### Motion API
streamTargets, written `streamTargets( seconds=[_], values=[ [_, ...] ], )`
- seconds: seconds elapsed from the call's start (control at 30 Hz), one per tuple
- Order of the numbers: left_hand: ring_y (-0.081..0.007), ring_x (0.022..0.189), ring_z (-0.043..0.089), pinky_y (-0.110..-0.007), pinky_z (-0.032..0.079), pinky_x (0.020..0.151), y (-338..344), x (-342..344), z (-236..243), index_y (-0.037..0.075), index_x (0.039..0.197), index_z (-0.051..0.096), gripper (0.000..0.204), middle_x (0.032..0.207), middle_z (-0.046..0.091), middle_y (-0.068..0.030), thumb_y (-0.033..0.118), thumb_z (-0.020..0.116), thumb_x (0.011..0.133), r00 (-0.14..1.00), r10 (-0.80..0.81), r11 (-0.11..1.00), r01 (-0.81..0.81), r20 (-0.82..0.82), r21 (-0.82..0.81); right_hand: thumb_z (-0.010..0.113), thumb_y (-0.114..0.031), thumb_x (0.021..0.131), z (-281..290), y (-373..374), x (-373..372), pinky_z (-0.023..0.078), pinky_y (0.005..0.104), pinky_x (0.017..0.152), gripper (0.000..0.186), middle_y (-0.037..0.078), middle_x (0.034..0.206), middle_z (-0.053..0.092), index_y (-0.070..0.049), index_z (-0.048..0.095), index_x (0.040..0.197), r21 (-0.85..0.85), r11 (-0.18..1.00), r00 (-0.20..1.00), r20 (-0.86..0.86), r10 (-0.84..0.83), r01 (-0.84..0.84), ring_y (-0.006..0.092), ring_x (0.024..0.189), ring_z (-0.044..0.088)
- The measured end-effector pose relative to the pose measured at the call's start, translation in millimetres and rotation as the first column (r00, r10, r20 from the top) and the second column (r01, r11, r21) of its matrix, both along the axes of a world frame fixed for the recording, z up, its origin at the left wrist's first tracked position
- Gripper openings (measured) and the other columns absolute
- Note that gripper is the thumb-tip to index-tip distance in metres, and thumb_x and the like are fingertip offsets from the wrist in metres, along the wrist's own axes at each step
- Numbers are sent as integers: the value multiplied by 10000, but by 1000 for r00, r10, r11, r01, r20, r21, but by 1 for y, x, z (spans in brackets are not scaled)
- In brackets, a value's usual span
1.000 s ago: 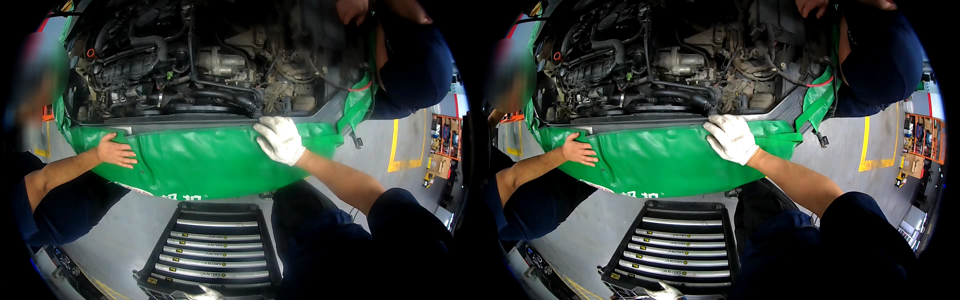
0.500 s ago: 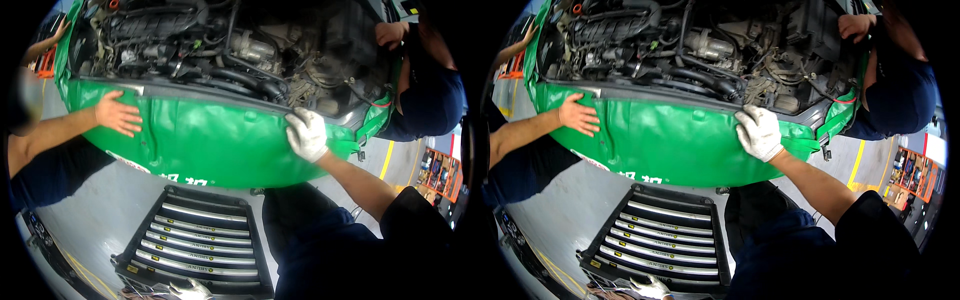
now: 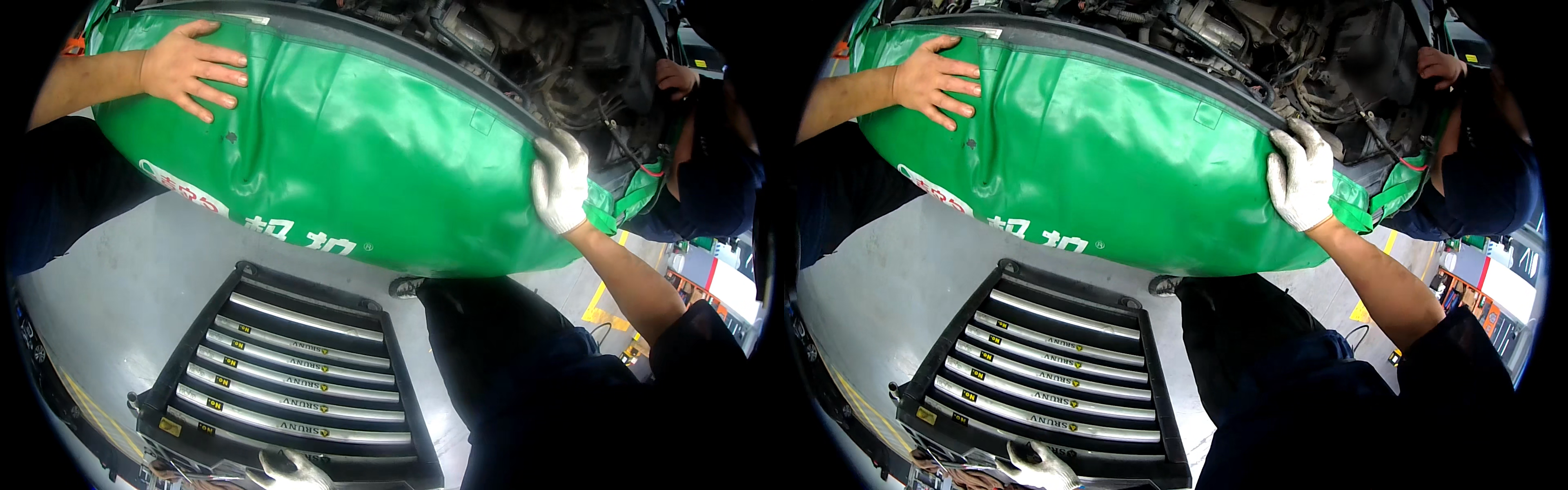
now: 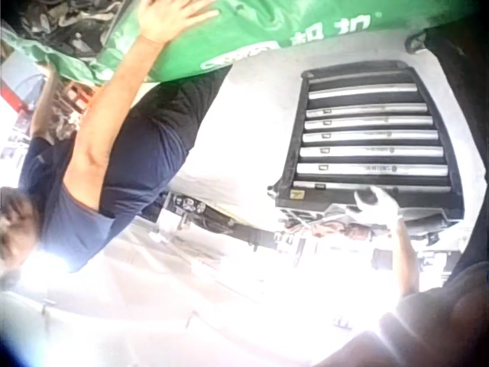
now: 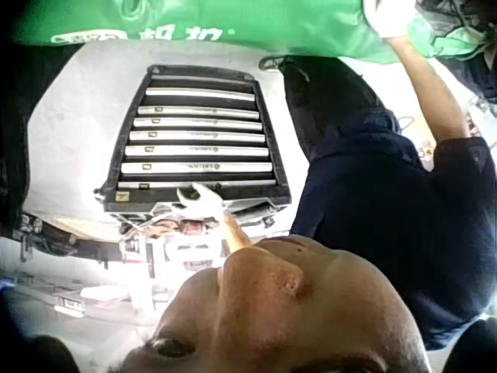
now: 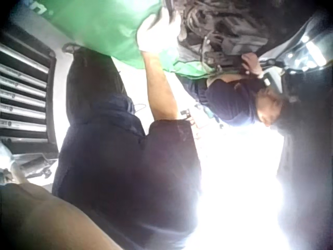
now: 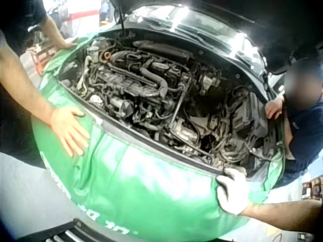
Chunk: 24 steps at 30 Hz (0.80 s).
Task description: The person works on a car engine with the hood open, using a wrench and socket set to tighten bolts and adjust components. They repeatedly reach into the engine bay, select tools from a nearby toolbox, and manipulate hoses and parts while another person assists.
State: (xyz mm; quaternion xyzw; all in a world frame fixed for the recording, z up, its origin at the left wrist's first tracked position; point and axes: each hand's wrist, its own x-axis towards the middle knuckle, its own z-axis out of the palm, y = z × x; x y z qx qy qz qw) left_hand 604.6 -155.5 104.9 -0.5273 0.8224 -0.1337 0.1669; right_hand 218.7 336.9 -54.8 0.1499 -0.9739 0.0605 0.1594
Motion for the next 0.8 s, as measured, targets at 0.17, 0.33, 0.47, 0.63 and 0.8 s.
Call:
streamTargets(
  seconds=[0.17,0.33,0.47,0.63,0.8],
  values=[
    [-477,1338,559,-520,484,1141,-2,-8,-3,-80,1348,555,600,1508,502,-346,264,806,926,999,-6,1000,7,-46,21,717,-115,914,9,-4,2,460,509,1064,367,255,1379,594,-47,685,1273,40,999,1000,14,-14,13,431,1208,584],
    [-473,1339,560,-517,489,1135,2,-13,1,-72,1327,572,570,1514,498,-342,265,801,928,995,-14,1000,15,-95,10,724,-117,901,15,-8,1,474,510,1032,383,252,1376,597,-53,668,1274,19,1000,999,39,-4,3,430,1179,591],
    [-470,1341,560,-514,493,1130,1,-11,3,-65,1310,586,546,1519,494,-339,265,797,930,990,-12,1000,13,-139,2,726,-119,895,20,-7,2,473,509,1022,392,251,1365,598,-50,662,1276,15,1000,1000,30,-3,2,430,1166,594],
    [-466,1342,561,-511,499,1124,-1,9,0,-57,1289,603,517,1526,489,-335,266,792,933,978,-25,1000,23,-208,-14,711,-156,900,27,-5,2,477,513,1009,360,244,1352,609,-46,681,1242,-24,1000,999,37,3,-2,432,1162,608],
    [-463,1344,562,-507,504,1118,-14,39,-18,-49,1268,620,488,1532,485,-331,266,788,935,958,-86,996,80,-273,-30,724,-175,890,31,-1,1,512,517,959,357,251,1320,629,-41,684,1219,-69,997,998,50,32,-28,430,1109,642]
  ],
)
